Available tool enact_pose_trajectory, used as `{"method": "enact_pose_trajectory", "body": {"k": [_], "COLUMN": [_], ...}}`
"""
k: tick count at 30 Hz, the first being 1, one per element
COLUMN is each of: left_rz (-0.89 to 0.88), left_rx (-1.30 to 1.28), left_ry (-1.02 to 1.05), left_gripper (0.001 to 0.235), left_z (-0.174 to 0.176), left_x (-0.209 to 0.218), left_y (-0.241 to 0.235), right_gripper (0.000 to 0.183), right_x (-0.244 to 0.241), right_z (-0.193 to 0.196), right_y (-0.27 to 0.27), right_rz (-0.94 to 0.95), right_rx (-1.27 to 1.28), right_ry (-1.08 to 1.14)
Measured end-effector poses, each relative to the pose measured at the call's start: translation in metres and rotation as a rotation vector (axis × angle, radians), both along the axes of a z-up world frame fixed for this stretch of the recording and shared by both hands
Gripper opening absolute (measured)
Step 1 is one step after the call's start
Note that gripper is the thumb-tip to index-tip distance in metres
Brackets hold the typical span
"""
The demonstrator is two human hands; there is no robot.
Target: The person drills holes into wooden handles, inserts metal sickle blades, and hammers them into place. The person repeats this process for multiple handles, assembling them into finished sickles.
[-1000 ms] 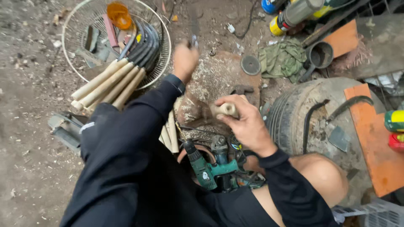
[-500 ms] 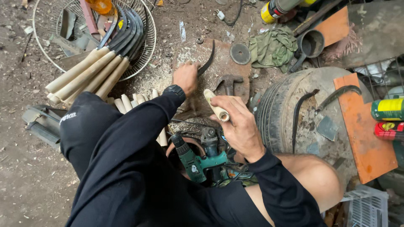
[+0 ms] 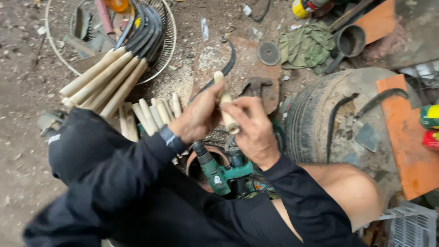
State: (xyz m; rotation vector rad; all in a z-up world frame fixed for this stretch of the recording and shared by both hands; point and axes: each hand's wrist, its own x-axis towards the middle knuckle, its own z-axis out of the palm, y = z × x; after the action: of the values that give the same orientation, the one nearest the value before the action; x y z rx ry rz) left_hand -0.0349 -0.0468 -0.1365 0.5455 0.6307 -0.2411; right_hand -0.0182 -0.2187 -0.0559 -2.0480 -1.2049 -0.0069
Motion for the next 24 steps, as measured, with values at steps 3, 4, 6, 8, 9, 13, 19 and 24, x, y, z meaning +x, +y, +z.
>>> {"method": "enact_pose_trajectory", "body": {"k": [3, 4, 6, 8, 9, 13, 19, 24], "left_rz": [0.152, 0.190, 0.453, 0.616, 0.644, 0.709, 0.748, 0.753], "left_rx": [-0.030, 0.022, -0.047, -0.095, -0.118, -0.205, -0.290, -0.223], "left_ry": [-0.109, -0.125, -0.027, -0.019, -0.045, -0.090, -0.021, -0.085], "left_gripper": [0.027, 0.026, 0.021, 0.021, 0.022, 0.025, 0.025, 0.027], "left_z": [-0.005, -0.011, -0.023, -0.029, -0.031, -0.029, -0.011, -0.015], "left_x": [-0.012, -0.012, -0.007, -0.006, -0.007, -0.016, -0.015, -0.017], "left_y": [0.016, 0.028, 0.056, 0.085, 0.094, 0.110, 0.120, 0.128], "right_gripper": [0.067, 0.067, 0.073, 0.085, 0.093, 0.121, 0.109, 0.078], "right_x": [-0.012, -0.019, -0.035, -0.051, -0.062, -0.076, -0.078, -0.072], "right_z": [-0.036, -0.049, -0.078, -0.104, -0.114, -0.153, -0.164, -0.148], "right_y": [-0.003, -0.008, -0.017, -0.031, -0.040, -0.062, -0.072, -0.067], "right_rz": [0.069, 0.062, 0.172, 0.360, 0.438, 0.514, 0.612, 0.614], "right_rx": [-0.059, -0.079, -0.281, -0.655, -0.854, -1.017, -1.024, -1.085], "right_ry": [-0.038, 0.003, -0.013, 0.036, 0.165, 0.075, 0.051, 0.033]}}
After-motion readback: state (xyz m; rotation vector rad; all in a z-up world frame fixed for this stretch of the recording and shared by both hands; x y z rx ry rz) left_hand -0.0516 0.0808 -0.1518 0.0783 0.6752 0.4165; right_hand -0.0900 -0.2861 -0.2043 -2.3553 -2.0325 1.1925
